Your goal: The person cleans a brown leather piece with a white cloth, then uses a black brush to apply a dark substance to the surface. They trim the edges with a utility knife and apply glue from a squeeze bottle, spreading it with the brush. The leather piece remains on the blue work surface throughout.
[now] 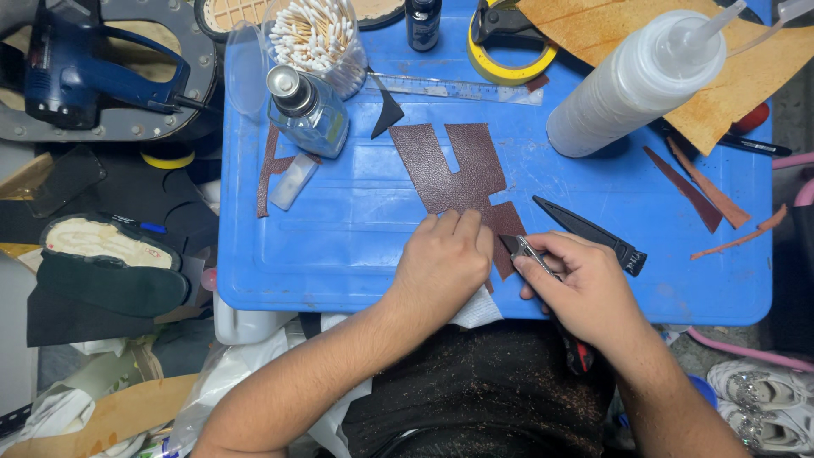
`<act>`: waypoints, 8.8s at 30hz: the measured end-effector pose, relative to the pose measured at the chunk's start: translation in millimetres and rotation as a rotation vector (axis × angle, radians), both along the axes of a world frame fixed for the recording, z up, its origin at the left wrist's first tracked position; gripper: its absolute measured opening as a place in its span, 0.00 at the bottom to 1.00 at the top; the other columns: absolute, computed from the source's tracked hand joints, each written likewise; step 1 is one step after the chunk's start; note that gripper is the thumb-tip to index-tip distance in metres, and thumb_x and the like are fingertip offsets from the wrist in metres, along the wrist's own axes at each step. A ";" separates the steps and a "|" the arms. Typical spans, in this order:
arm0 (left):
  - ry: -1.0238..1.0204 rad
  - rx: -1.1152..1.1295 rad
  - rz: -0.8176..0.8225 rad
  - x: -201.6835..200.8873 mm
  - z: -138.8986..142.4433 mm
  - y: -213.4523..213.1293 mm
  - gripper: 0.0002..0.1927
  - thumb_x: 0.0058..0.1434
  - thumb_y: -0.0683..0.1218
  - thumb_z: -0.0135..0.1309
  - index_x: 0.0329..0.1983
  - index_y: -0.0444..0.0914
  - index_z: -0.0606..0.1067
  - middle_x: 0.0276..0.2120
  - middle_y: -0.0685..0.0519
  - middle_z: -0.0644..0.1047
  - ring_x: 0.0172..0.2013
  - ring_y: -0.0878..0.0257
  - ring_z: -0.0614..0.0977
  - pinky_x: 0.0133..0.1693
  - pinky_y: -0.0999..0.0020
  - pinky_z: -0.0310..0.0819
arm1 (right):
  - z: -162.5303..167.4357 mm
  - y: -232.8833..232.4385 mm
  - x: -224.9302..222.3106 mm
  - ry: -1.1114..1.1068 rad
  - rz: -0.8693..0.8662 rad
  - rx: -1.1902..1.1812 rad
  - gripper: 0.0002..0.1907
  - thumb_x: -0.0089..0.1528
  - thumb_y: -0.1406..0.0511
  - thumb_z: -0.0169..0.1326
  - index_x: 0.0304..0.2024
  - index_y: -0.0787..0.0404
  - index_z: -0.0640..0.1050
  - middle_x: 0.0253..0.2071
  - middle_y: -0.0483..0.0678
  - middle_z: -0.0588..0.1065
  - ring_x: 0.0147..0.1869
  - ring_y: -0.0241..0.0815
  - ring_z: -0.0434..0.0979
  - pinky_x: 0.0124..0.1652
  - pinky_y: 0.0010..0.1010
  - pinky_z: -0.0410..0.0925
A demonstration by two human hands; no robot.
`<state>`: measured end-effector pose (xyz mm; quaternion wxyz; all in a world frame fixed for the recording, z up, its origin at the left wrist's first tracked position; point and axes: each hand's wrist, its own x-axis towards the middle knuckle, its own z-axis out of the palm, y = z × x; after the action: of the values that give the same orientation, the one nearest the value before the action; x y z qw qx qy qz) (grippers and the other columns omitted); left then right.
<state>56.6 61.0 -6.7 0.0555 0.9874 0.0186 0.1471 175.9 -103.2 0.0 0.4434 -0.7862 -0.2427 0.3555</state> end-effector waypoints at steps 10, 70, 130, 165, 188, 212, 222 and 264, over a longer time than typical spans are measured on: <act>-0.009 -0.079 -0.078 -1.2 -3.4 6.7 0.07 0.56 0.43 0.53 0.35 0.33 0.72 0.37 0.47 0.70 0.40 0.55 0.74 0.42 0.63 0.73 | -0.4 -1.5 -0.2 0.022 -0.015 -0.020 0.14 0.61 0.66 0.59 0.47 0.67 0.81 0.22 0.47 0.80 0.21 0.29 0.73 0.22 0.22 0.65; -0.044 -0.434 0.134 -50.4 2.8 37.5 0.28 0.54 0.60 0.65 0.57 0.47 0.80 0.60 0.54 0.73 0.63 0.52 0.69 0.61 0.46 0.54 | 55.8 66.8 -7.4 -0.718 0.801 -0.166 0.17 0.57 0.63 0.57 0.48 0.62 0.81 0.41 0.52 0.78 0.34 0.57 0.81 0.35 0.45 0.74; -0.468 -2.101 0.408 -34.0 -13.9 37.6 0.08 0.72 0.43 0.40 0.52 0.37 0.60 0.47 0.39 0.76 0.44 0.54 0.86 0.39 0.62 0.88 | 43.6 46.7 -20.2 -0.384 0.175 0.239 0.14 0.64 0.68 0.56 0.52 0.65 0.80 0.45 0.51 0.83 0.38 0.36 0.80 0.40 0.25 0.71; -0.101 -0.407 0.359 -61.4 9.7 69.1 0.27 0.53 0.59 0.67 0.56 0.50 0.81 0.41 0.57 0.70 0.46 0.58 0.70 0.44 0.57 0.58 | 40.1 105.4 -26.6 -0.696 0.570 -0.008 0.13 0.60 0.67 0.56 0.44 0.67 0.81 0.39 0.58 0.78 0.39 0.61 0.80 0.39 0.46 0.73; -0.088 -0.388 0.362 -61.2 10.0 75.4 0.28 0.53 0.60 0.66 0.57 0.49 0.81 0.42 0.57 0.71 0.46 0.59 0.71 0.44 0.58 0.58 | 41.6 122.1 -36.7 -0.688 0.623 -0.250 0.10 0.60 0.67 0.53 0.40 0.68 0.79 0.35 0.59 0.77 0.34 0.63 0.80 0.35 0.48 0.74; -0.102 -0.382 0.355 -61.3 8.6 78.6 0.28 0.54 0.60 0.66 0.57 0.49 0.81 0.43 0.57 0.72 0.47 0.60 0.71 0.45 0.57 0.58 | 44.3 117.6 -33.4 -0.711 0.587 -0.118 0.13 0.59 0.67 0.56 0.44 0.68 0.81 0.40 0.58 0.79 0.37 0.60 0.81 0.38 0.45 0.74; -0.110 -0.372 0.351 -61.0 8.2 79.1 0.28 0.53 0.60 0.66 0.57 0.48 0.81 0.43 0.56 0.72 0.47 0.59 0.71 0.45 0.57 0.57 | 45.7 114.9 -34.5 -0.707 0.537 -0.043 0.13 0.60 0.67 0.56 0.45 0.69 0.81 0.40 0.58 0.79 0.37 0.62 0.80 0.38 0.46 0.74; -0.079 -0.396 -0.078 -27.7 8.8 123.5 0.09 0.61 0.43 0.59 0.41 0.35 0.72 0.40 0.50 0.72 0.43 0.53 0.77 0.44 0.58 0.74 | -9.4 97.9 5.1 0.235 0.103 0.158 0.11 0.69 0.65 0.46 0.47 0.68 0.72 0.34 0.51 0.80 0.26 0.37 0.80 0.21 0.25 0.68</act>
<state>28.8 184.6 2.1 0.2550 0.9506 0.0067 0.1768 181.1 -5.3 -9.4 0.5102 -0.6884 -0.2563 0.4474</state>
